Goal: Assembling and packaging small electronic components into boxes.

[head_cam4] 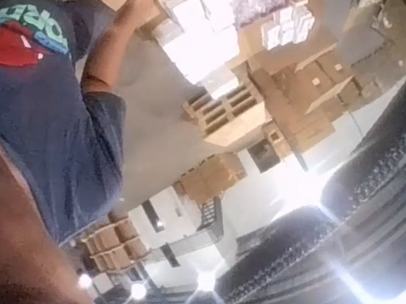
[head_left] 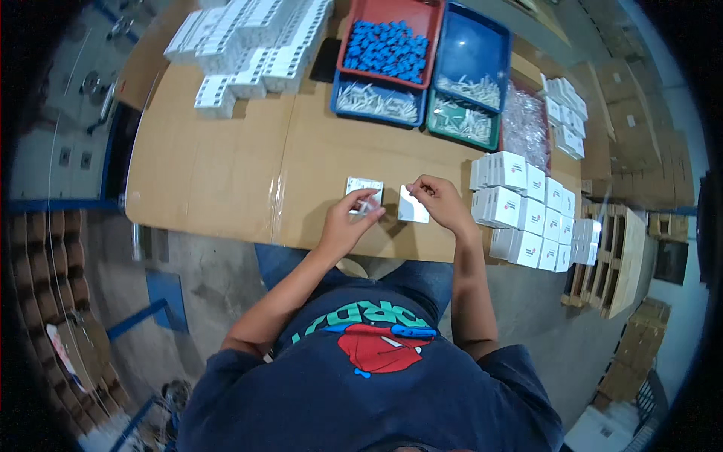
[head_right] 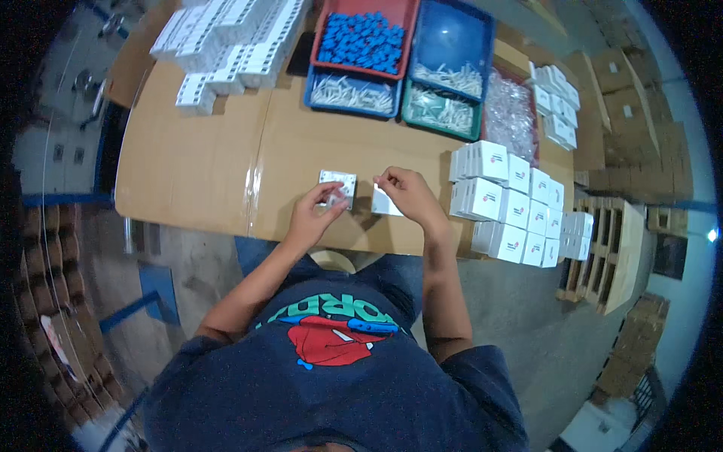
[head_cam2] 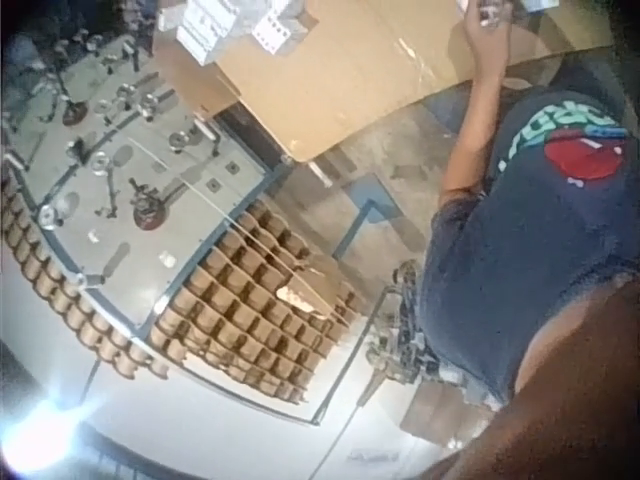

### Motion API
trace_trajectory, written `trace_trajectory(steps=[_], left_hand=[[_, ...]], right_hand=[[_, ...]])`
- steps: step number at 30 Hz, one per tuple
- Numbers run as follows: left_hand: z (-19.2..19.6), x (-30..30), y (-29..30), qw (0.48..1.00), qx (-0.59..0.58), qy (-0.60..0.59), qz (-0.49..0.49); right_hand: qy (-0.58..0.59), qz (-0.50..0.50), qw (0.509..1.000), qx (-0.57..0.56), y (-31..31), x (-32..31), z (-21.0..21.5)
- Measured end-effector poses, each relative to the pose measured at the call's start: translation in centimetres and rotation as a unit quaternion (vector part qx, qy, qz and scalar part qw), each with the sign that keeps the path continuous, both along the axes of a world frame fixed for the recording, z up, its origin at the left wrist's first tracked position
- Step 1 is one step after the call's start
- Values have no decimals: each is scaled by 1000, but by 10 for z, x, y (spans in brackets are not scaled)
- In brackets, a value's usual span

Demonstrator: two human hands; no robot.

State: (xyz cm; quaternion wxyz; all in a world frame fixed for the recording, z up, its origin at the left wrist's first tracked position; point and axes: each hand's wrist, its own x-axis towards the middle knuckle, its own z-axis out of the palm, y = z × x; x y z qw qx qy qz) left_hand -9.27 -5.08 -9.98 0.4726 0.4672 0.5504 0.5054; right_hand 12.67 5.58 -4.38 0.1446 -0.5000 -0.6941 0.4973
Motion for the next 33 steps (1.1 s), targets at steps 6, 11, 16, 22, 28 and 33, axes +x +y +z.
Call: trace_trajectory(steps=[6,11,16,22,28,33], left_hand=[[-38,-24,-10,997,18,51,51],[-58,-45,-16,988,54,122,73],[-66,-44,-15,976,61,196,78],[-74,-46,-13,981,50,167,86],[-73,-44,-13,984,6,150,92],[-70,-43,-13,980,34,174,90]], right_hand=[[-12,-71,997,17,100,48,-54],[-102,-237,929,265,210,62,-68],[-190,-252,876,366,275,68,-75],[-324,-200,850,364,296,69,-86],[-296,-234,840,391,300,62,-81],[-264,-237,878,320,301,61,-78]])
